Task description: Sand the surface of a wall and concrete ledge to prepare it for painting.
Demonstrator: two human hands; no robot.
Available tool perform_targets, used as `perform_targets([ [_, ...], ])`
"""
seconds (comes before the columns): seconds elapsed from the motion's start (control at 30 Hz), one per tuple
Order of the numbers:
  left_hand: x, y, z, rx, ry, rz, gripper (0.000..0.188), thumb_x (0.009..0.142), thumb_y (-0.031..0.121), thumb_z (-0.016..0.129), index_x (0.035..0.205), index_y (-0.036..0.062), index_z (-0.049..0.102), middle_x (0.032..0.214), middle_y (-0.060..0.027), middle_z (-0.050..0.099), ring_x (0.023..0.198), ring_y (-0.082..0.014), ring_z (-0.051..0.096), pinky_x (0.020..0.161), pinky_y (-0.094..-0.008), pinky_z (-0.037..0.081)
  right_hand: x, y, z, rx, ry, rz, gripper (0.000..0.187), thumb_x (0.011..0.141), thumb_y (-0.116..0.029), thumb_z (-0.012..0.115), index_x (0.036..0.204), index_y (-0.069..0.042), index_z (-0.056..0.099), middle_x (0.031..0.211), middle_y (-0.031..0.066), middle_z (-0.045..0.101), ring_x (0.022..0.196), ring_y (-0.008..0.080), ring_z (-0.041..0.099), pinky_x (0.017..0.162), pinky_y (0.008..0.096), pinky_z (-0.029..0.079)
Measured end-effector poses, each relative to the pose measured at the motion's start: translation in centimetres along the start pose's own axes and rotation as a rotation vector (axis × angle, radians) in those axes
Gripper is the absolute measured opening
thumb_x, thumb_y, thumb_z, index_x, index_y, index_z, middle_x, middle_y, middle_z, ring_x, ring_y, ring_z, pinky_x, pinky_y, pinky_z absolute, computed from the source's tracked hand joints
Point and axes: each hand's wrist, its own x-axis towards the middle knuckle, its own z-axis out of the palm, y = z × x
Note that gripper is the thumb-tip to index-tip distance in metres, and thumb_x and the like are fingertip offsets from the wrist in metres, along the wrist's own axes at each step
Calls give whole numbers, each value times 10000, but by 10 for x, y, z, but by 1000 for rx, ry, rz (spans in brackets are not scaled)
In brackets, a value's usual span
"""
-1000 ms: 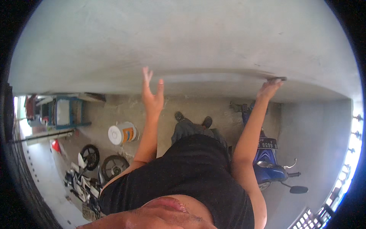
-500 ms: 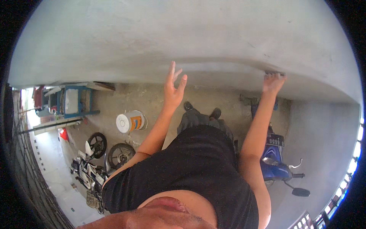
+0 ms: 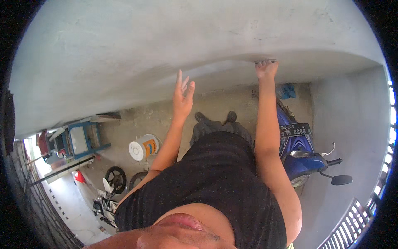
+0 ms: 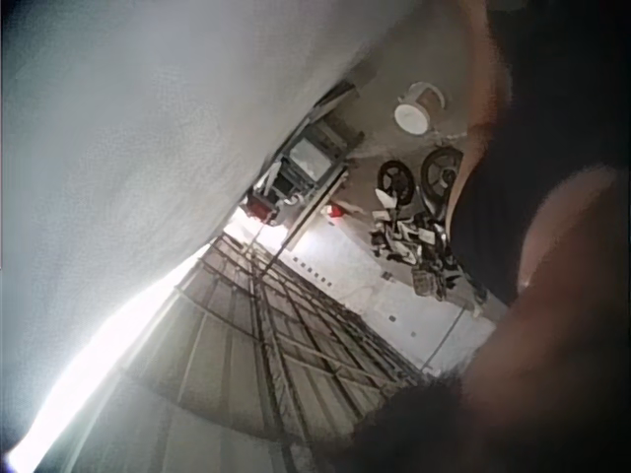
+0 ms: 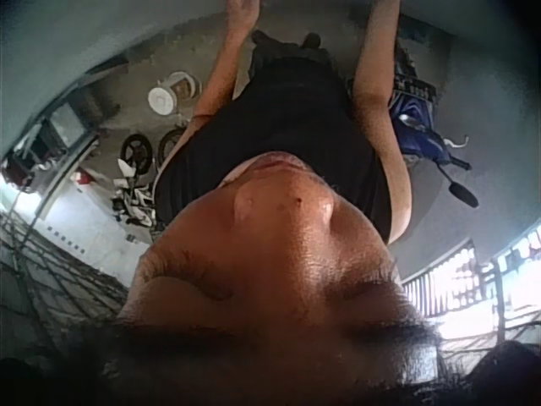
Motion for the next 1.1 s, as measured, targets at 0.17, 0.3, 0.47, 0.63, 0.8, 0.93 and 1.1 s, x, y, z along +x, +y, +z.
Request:
perform_targets([
  [0.17,-3,-5,3,-25,14,-9,823,1020,344,644,1603,-30,199,1641,-278,265,1412,-389,477,1145,-472,386,2,11,-4,-45,-66,47,901,1013,-701,165,1654,-91,-5,1726,146,-14,1582,368,32,1235,489,147],
  [0.3,-7,-6,2,3,15,7,812,1026,347,632,1604,-27,201,1642,-275,267,1401,-389,489,1136,-470,398,7,20,-4,44,-8,101,881,1023,-674,221,1654,-92,23,1725,137,22,1577,370,81,1239,495,143],
  [0.47,-11,-11,1,39,17,-6,813,1022,396,625,1599,-21,232,1627,-267,304,1380,-369,516,1119,-469,422,-2,41,-13,7,-149,98,880,1027,-655,278,1652,-92,19,1724,133,41,1576,370,93,1252,523,118],
  [0.63,-16,-28,4,14,-2,-89,786,1026,418,613,1595,-2,268,1607,-260,349,1373,-344,526,1110,-451,439,-17,55,-17,98,-71,148,765,1067,-527,382,1635,-76,136,1711,102,135,1567,341,168,1258,508,177],
  [0.8,-19,-45,9,-118,-68,-223,738,1024,469,596,1567,36,348,1638,-258,282,1330,-380,560,1060,-482,479,-24,70,-13,-178,-131,61,670,1090,-385,450,1623,-66,196,1695,130,183,1521,343,300,1250,476,224],
  [0.93,-21,-50,11,-140,-8,-148,643,1041,400,597,1537,35,411,1616,-237,342,1324,-339,573,1054,-416,493,-17,78,-20,-303,-93,3,600,1099,-314,470,1597,-45,271,1667,150,259,1388,337,513,1187,434,363],
  [1.1,-24,-50,11,-132,-11,-136,581,1044,376,599,1490,28,468,1589,-227,388,1278,-319,606,1029,-403,512,6,77,-36,-383,-100,27,560,1089,-296,504,1554,-22,353,1629,137,352,1332,317,573,1088,404,468],
])
